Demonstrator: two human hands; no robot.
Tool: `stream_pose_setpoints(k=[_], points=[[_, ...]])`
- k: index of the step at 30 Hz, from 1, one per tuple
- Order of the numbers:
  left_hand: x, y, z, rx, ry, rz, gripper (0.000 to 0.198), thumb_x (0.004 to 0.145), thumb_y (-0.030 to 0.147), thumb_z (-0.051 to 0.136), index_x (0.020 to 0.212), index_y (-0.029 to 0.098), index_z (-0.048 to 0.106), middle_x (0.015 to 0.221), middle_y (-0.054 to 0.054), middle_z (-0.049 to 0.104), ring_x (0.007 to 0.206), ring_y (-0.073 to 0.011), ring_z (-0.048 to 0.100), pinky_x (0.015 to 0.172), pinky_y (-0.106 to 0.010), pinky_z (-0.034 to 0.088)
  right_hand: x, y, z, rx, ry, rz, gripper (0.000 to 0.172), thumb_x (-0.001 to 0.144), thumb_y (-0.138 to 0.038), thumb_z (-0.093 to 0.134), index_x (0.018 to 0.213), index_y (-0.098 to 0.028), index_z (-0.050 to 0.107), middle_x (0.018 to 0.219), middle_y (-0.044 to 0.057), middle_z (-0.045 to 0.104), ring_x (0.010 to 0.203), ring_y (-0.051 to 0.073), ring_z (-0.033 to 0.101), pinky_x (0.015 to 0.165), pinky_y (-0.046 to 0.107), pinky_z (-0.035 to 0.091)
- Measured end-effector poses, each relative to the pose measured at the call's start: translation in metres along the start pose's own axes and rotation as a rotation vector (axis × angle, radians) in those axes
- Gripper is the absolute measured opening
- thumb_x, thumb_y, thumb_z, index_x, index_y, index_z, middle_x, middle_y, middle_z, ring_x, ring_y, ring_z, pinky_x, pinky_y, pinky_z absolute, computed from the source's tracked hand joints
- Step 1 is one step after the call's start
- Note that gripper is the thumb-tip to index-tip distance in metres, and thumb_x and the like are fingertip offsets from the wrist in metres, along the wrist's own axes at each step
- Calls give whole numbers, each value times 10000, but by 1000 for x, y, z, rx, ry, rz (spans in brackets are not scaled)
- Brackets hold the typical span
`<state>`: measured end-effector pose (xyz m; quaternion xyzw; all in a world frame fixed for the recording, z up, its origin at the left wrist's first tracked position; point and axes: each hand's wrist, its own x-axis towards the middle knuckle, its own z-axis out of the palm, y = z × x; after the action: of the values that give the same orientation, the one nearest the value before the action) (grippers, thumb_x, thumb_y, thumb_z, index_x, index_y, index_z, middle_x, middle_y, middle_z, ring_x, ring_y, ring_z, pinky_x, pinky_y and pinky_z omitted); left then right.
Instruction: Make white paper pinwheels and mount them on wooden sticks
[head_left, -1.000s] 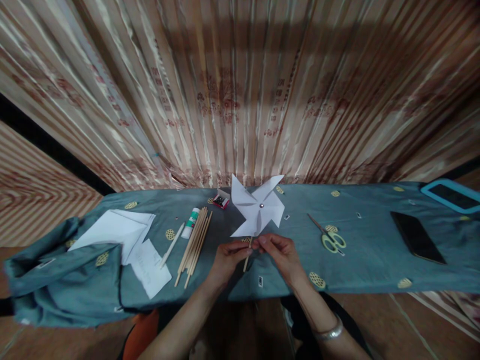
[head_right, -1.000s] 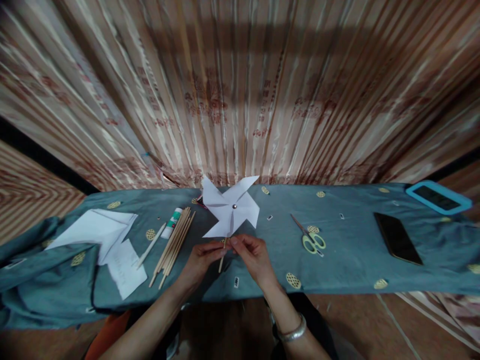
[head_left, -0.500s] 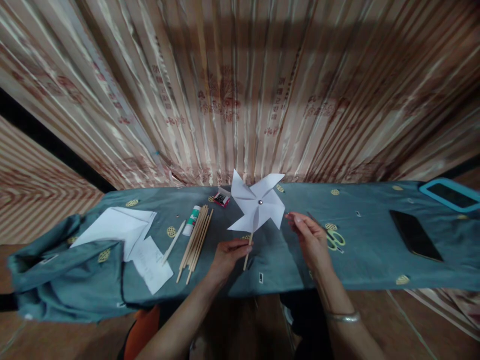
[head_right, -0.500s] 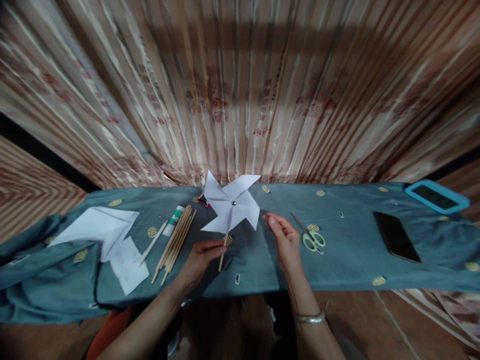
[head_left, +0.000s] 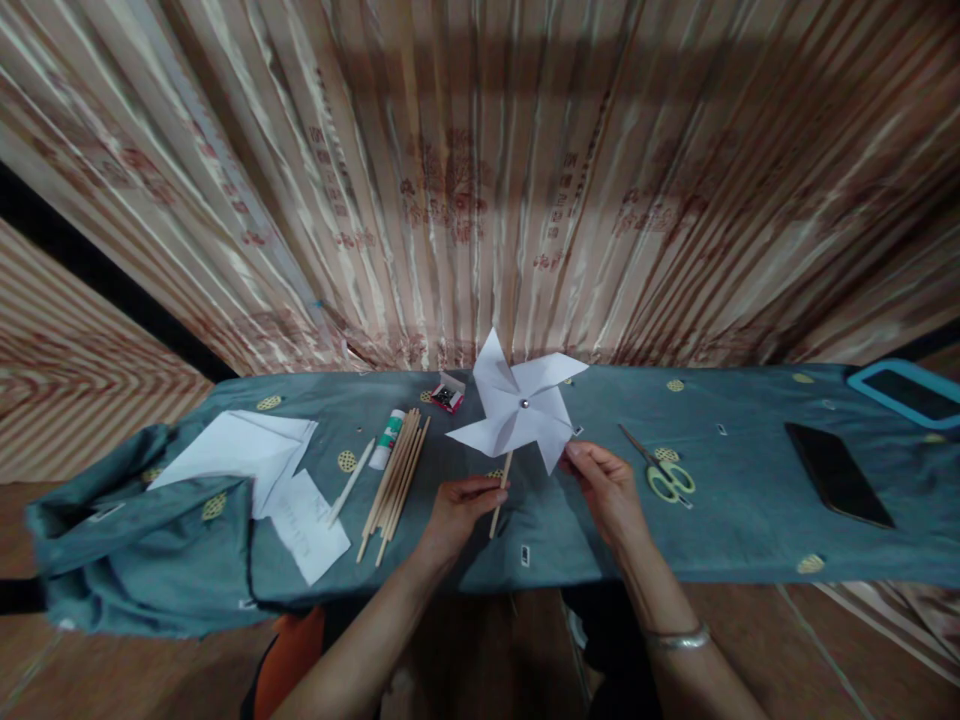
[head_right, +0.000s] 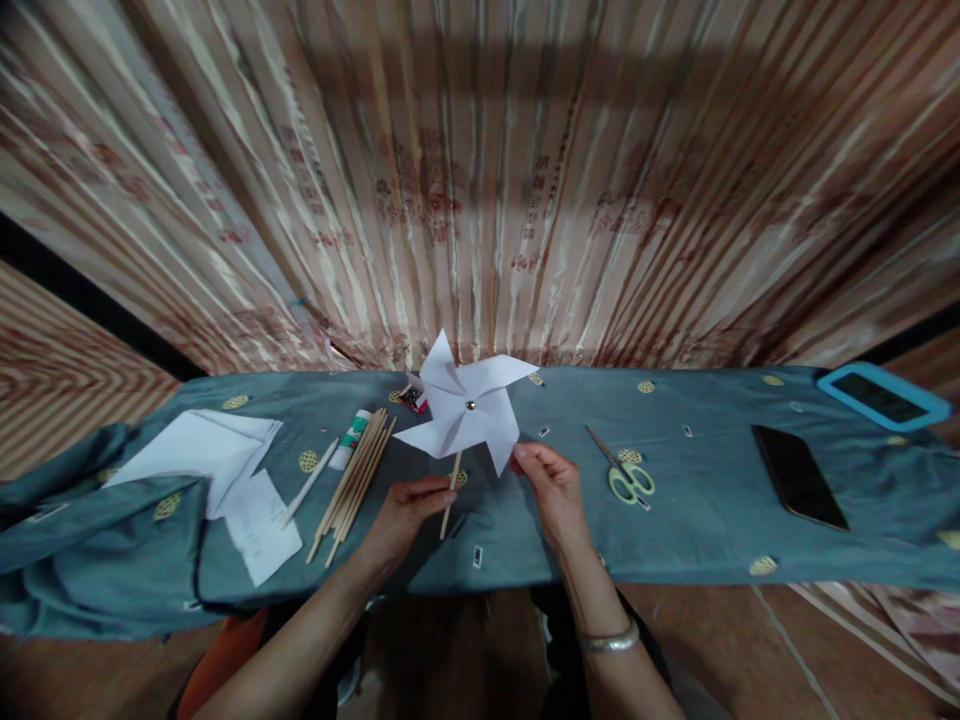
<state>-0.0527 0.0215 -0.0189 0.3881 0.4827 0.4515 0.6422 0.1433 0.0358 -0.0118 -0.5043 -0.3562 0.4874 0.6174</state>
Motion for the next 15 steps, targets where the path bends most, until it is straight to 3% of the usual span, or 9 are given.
stream_pose_setpoints(k=[15], points=[[3, -3, -1, -13, -15, 39, 269, 585, 333, 835, 782, 154, 799, 814, -88, 761, 792, -225, 664, 832, -346, 477, -14, 2, 24, -3, -200, 43, 315, 617, -536, 819, 626, -229, 750, 625, 12, 705, 597, 129, 557, 621, 267, 445]])
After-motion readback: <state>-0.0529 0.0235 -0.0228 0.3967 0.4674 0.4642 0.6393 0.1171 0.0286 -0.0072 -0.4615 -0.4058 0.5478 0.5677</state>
